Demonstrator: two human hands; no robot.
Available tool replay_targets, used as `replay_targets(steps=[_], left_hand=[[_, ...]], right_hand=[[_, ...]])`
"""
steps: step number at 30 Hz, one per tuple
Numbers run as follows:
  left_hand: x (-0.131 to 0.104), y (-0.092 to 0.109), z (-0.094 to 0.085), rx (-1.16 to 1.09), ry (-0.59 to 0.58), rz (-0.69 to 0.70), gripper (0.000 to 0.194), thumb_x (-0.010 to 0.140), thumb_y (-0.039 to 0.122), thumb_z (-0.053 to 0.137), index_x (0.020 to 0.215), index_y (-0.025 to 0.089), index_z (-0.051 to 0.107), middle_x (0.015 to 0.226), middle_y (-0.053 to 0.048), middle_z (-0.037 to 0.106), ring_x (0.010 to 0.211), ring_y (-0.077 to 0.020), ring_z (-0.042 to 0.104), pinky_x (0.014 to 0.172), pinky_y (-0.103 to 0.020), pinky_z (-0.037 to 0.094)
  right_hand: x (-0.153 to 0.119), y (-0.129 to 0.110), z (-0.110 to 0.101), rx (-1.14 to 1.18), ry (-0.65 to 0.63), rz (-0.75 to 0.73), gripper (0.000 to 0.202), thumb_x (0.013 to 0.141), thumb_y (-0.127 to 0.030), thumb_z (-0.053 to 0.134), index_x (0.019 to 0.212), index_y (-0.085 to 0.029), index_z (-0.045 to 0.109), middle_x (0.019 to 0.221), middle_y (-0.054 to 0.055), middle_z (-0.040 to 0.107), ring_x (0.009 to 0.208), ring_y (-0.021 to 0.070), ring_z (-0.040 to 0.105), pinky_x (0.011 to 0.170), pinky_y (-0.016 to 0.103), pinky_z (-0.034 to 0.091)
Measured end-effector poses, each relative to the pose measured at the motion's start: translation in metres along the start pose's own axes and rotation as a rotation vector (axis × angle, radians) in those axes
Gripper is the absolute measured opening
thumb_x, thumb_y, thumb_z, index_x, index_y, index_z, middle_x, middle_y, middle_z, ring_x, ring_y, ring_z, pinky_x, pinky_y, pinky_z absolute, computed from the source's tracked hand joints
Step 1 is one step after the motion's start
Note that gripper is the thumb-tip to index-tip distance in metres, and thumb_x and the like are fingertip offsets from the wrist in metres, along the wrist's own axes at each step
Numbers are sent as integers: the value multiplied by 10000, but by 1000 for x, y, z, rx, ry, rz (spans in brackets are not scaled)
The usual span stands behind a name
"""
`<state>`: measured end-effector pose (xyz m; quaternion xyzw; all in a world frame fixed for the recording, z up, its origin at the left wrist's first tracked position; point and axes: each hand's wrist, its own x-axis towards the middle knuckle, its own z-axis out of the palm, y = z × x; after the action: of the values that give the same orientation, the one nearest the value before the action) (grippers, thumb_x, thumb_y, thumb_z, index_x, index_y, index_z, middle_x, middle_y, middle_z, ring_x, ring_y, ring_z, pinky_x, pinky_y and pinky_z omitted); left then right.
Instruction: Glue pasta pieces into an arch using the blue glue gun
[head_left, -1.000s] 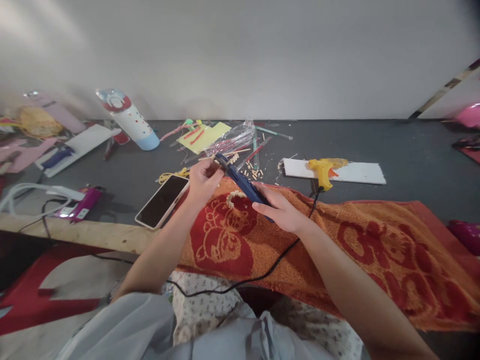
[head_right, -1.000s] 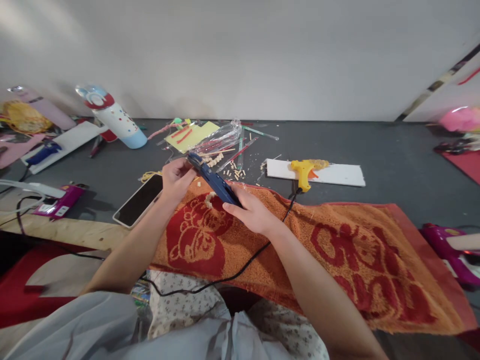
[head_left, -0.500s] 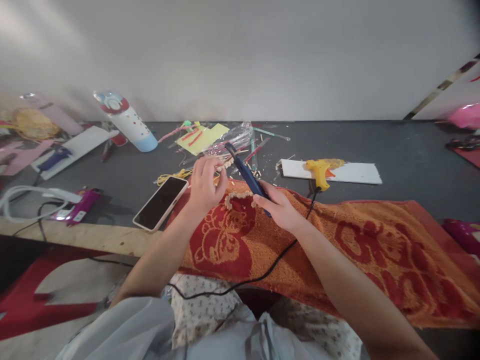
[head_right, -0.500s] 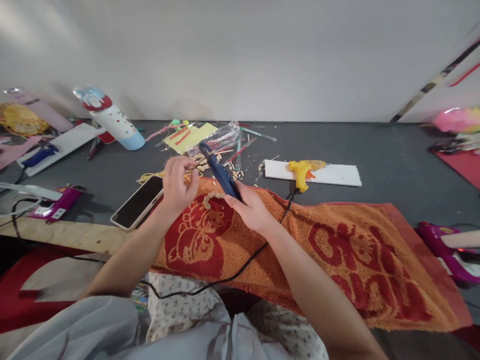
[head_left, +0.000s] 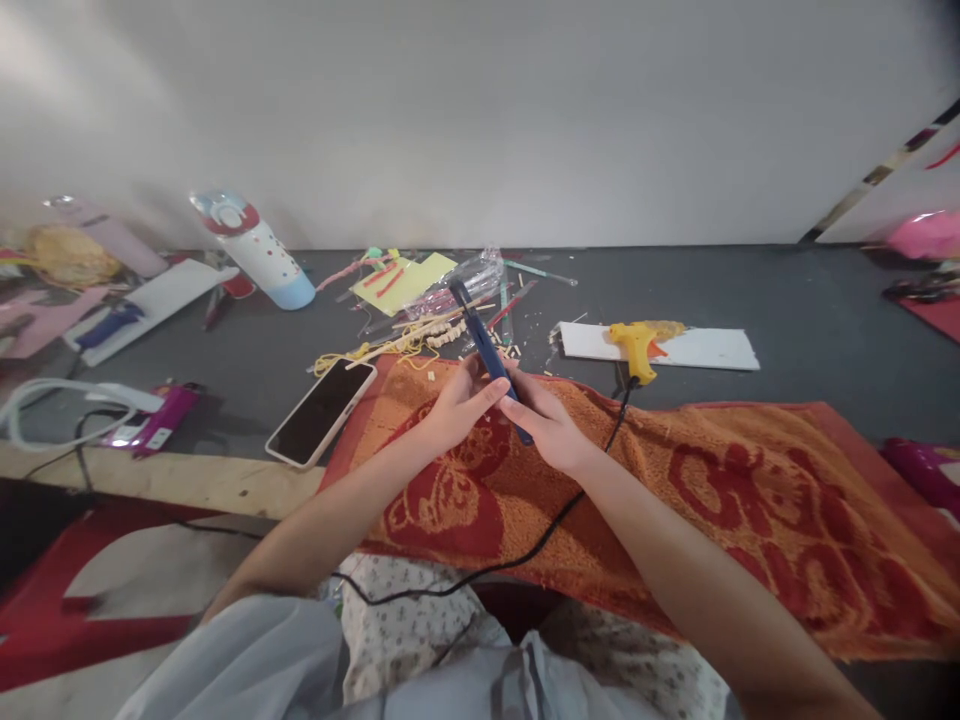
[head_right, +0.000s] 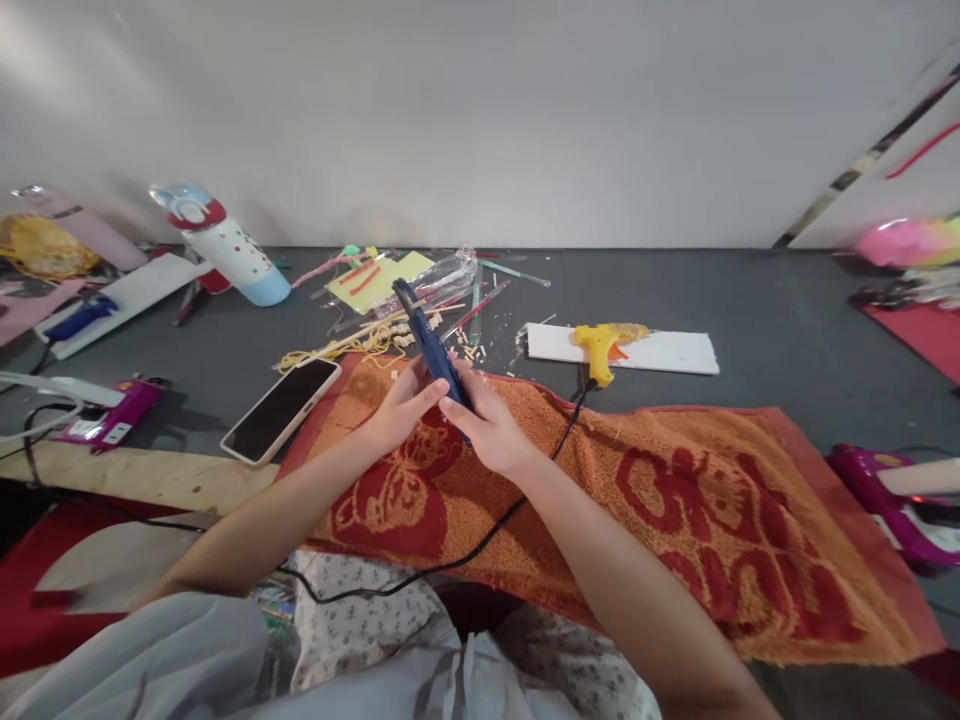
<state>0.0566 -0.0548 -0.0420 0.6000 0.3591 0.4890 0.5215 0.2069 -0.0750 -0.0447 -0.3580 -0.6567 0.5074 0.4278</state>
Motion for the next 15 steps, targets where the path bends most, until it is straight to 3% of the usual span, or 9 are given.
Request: replay_targets(steps=[4, 15], left_hand=[[-1, -2, 2, -50, 19, -65, 643, 717, 673, 707, 1151, 212, 593, 1108, -96, 685, 1135, -256, 606, 973, -382, 496], [-4, -9, 0, -91, 68, -122, 597, 705, 647, 734, 1061, 195, 575, 1087, -103, 698, 1052, -245, 652, 887, -360, 529]], right_hand=[[0, 1, 0, -7, -6, 7, 582, 892, -623, 486, 1264, -184, 575, 1246, 112, 641, 1189, 282, 569, 1076, 459, 420], [1, 3, 1, -17, 8, 49, 551, 889, -573, 502, 1248, -161, 574, 1257, 119, 643, 1167, 270, 596, 1059, 431, 429]])
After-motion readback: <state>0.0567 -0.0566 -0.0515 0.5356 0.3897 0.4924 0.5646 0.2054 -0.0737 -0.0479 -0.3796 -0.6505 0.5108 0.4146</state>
